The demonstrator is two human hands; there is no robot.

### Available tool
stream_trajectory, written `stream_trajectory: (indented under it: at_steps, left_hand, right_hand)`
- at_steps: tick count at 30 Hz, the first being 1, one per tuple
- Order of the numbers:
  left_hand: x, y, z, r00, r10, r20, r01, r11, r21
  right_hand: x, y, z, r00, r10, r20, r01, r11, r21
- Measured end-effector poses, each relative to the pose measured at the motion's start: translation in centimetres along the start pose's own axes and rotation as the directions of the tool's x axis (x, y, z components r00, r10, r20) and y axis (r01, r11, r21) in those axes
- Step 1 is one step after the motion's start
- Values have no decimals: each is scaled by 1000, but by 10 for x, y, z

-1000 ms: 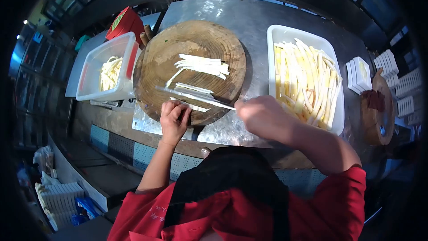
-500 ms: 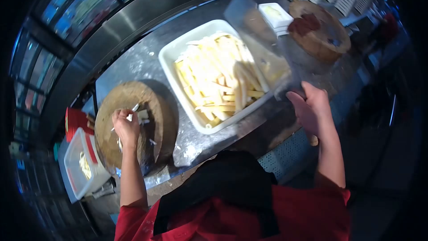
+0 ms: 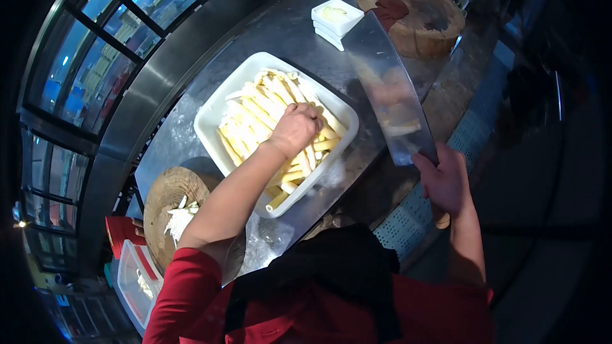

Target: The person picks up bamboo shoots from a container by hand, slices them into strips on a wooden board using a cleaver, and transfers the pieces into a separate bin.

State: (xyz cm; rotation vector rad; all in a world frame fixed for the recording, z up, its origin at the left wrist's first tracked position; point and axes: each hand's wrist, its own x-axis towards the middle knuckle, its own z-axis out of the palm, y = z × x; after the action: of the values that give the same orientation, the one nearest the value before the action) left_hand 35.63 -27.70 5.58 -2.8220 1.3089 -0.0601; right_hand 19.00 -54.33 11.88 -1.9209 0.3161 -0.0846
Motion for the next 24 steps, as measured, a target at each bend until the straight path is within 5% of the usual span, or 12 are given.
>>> stream_trajectory:
  at_steps: [2, 4, 6, 8, 12, 16, 18, 19, 21, 24]
  left_hand:
    - [-12, -1, -3, 1000, 0, 15, -1, 997, 73]
    - [-49, 2, -28, 971, -30, -237, 45, 998, 55]
    - [-106, -5, -57, 952, -148, -268, 142, 989, -42]
    - [-173, -9, -69, 868, -293, -400, 260, 956, -135]
    - [-302, 14, -59, 692, -608, -389, 606, 782, -145]
    - [-388, 48, -14, 535, -748, -394, 787, 610, -90]
    - [-409, 62, 4, 415, -831, -370, 872, 479, -99]
    - [-413, 70, 12, 378, -862, -338, 894, 434, -108]
    - [-412, 84, 29, 260, -841, -475, 887, 403, -227]
    - [-393, 95, 41, 26, -807, -589, 870, 308, -385]
  right_hand:
    - [4, -5, 5, 998, -46, 52, 45, 999, 19]
    - [9, -13, 15, 995, -31, 93, 29, 999, 21]
    - [15, -19, 30, 988, -19, 152, 15, 1000, 27]
    - [21, -25, 54, 959, 14, 284, -28, 999, 44]
    - [22, -40, 122, 825, -1, 565, 50, 996, -71]
    - [-1, -72, 199, 554, 63, 830, 148, 974, -172]
    - [-8, -73, 238, 297, -166, 940, 544, 839, -24]
    - [-14, -86, 253, 272, -160, 949, 562, 827, -21]
    - [-28, -110, 281, 72, -114, 991, 840, 543, 1]
    - [-40, -110, 305, -12, -106, 994, 939, 339, 48]
